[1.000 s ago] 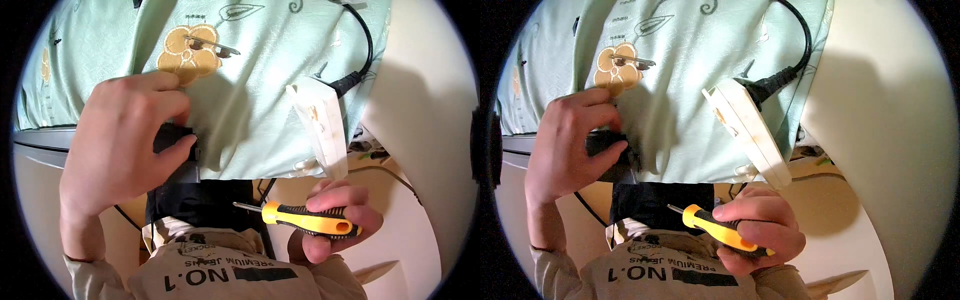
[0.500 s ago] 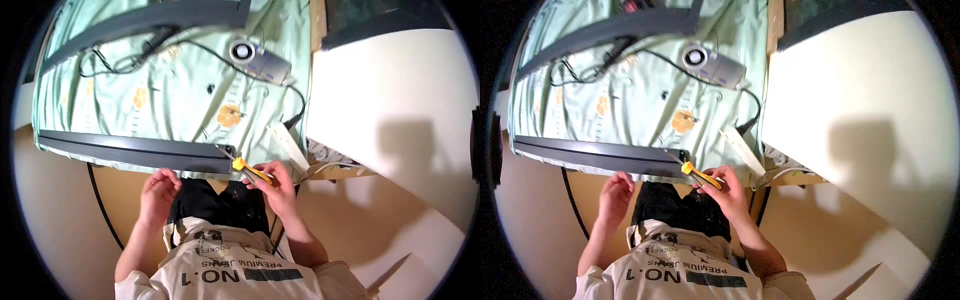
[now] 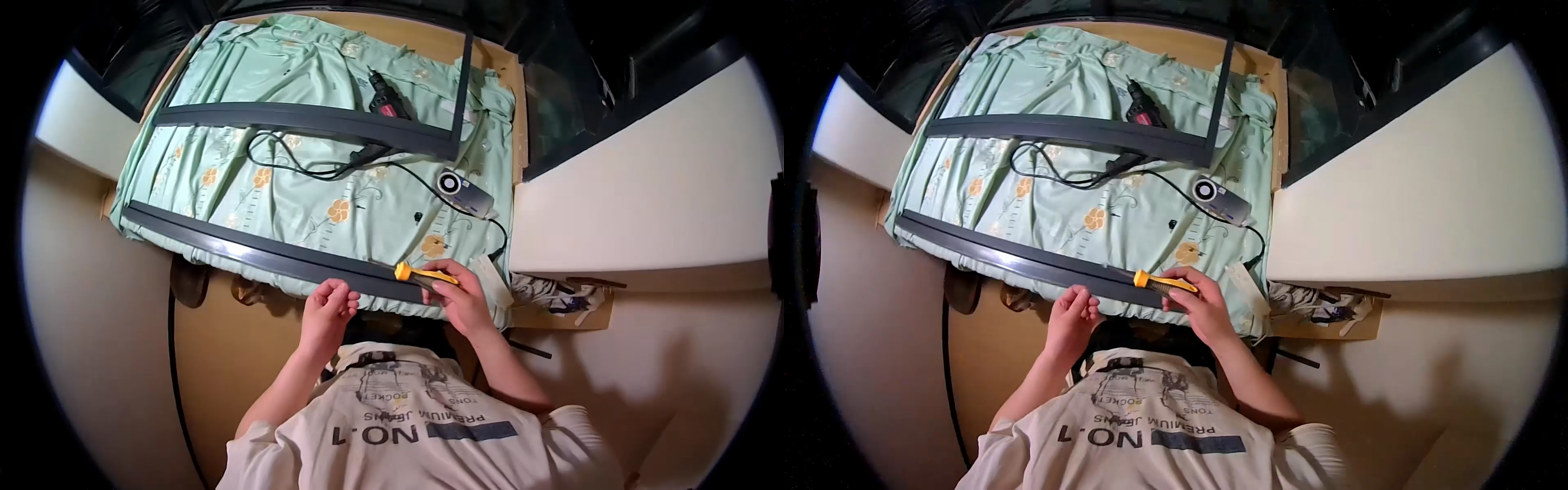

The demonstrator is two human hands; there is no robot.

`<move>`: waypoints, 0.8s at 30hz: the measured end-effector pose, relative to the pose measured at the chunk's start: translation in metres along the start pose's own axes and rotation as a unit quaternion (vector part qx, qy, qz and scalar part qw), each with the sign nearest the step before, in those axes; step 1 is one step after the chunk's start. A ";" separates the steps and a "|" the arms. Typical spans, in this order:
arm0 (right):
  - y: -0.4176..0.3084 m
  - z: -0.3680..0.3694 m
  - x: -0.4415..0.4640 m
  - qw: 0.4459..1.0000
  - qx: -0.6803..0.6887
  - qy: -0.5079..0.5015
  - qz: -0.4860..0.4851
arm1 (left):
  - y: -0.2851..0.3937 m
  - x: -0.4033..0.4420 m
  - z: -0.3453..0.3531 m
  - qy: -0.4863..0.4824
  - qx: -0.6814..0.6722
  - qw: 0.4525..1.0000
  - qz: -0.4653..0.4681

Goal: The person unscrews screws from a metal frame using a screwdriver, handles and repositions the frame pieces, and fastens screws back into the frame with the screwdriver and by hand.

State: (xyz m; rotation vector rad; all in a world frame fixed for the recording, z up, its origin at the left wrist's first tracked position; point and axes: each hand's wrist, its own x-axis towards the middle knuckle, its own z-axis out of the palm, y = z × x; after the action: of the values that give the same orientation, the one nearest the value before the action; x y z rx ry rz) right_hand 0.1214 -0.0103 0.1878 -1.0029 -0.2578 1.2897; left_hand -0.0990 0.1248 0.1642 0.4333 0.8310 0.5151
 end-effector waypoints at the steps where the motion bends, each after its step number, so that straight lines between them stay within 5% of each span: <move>1: -0.006 0.010 -0.009 0.999 -0.034 -0.007 -0.034 | 0.005 -0.003 0.002 -0.022 -0.009 1.000 0.017; 10: -0.071 0.079 -0.083 0.948 -0.158 0.013 -0.277 | 0.052 -0.053 0.058 -0.125 -0.055 0.990 0.018; 13: -0.075 0.088 -0.097 0.927 -0.212 0.033 -0.309 | 0.050 -0.055 0.057 -0.251 -0.084 0.964 0.003; 24: -0.074 0.104 -0.113 0.820 -0.391 0.001 -0.417 | 0.038 -0.073 0.070 -0.264 -0.219 0.936 -0.084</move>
State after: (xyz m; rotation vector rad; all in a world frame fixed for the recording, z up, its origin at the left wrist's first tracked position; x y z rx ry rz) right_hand 0.0663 -0.0558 0.3425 -1.3416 -1.1591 0.3295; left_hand -0.0953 0.1010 0.2697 0.0729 0.2161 0.3816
